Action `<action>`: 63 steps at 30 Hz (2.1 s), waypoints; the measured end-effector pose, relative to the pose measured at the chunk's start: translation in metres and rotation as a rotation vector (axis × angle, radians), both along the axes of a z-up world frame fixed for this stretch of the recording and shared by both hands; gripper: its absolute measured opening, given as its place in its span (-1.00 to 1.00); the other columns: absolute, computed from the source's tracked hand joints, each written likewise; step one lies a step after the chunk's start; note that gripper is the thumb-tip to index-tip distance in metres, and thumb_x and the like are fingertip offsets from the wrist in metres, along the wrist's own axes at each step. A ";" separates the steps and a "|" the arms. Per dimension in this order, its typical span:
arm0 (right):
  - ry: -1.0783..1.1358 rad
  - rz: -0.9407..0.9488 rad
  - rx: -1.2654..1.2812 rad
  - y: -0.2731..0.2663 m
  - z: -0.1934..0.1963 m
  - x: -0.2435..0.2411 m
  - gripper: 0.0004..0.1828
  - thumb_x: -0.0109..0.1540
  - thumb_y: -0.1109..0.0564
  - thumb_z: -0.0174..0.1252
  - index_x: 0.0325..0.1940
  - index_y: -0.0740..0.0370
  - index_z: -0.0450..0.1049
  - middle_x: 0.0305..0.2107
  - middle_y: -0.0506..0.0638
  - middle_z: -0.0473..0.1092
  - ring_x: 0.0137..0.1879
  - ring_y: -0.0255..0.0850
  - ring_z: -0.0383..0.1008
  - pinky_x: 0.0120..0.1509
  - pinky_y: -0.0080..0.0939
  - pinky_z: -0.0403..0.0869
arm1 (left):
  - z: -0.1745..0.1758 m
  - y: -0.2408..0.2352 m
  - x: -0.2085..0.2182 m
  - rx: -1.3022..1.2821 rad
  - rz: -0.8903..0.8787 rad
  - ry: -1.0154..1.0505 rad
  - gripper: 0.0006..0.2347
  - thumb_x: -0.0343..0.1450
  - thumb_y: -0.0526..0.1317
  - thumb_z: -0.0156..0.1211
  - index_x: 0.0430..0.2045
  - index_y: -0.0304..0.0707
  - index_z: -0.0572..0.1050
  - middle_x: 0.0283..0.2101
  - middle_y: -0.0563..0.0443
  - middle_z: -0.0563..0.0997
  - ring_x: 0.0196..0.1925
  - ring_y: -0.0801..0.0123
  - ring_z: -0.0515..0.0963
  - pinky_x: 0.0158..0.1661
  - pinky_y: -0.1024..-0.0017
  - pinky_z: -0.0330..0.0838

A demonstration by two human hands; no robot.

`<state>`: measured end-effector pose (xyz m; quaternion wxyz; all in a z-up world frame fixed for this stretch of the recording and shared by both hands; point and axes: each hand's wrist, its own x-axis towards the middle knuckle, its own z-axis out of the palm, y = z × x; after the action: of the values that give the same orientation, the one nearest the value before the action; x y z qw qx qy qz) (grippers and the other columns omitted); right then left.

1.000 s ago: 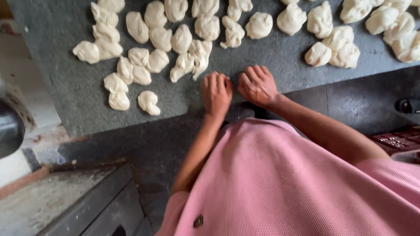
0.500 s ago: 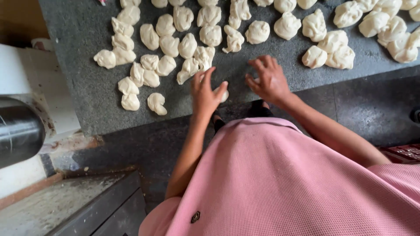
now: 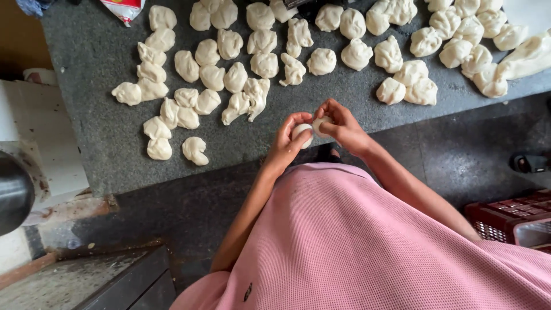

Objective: The person repeatedly picks up small pieces of dough from a countertop, rolls them into smooth balls between their palms, and places them onto a metal tray. The person also handles a large mass of dough and a plastic scraper on the counter.

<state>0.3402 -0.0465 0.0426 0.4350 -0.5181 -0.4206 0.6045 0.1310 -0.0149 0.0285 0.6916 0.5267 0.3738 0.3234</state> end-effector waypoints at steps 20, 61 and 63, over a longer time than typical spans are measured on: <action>-1.474 -0.137 0.664 -0.012 -0.041 0.001 -0.80 0.26 0.16 0.23 -0.14 0.29 0.38 -0.19 0.20 0.33 -0.09 0.15 0.35 -0.03 0.13 0.34 | -0.025 0.005 -0.048 1.013 0.515 0.941 -0.90 0.50 -0.23 0.25 -0.31 -0.23 0.47 -0.22 -0.04 0.52 -0.08 0.06 0.49 -0.02 0.14 0.39; -1.106 -0.129 0.554 0.007 -0.017 0.010 -0.62 0.22 0.09 0.38 0.02 0.33 0.49 -0.11 0.26 0.36 0.03 0.23 0.33 0.12 0.16 0.39 | -0.038 0.003 -0.037 0.738 0.388 0.614 -0.49 0.38 -0.16 0.43 0.18 -0.36 0.38 -0.04 -0.24 0.53 0.01 -0.06 0.55 0.02 0.09 0.46; -1.062 -0.042 0.467 0.011 -0.005 0.029 -0.43 0.09 0.03 0.44 0.10 0.32 0.48 -0.08 0.29 0.34 0.03 0.26 0.29 0.09 0.19 0.35 | -0.029 0.015 -0.046 0.646 0.403 0.620 -0.44 0.38 -0.08 0.52 0.18 -0.30 0.36 -0.02 -0.25 0.53 0.03 -0.03 0.56 0.02 0.11 0.47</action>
<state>0.3688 -0.0356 0.0371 0.2789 -0.6489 -0.6931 0.1442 0.0852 0.0004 -0.0006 0.2730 0.7030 0.5370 0.3781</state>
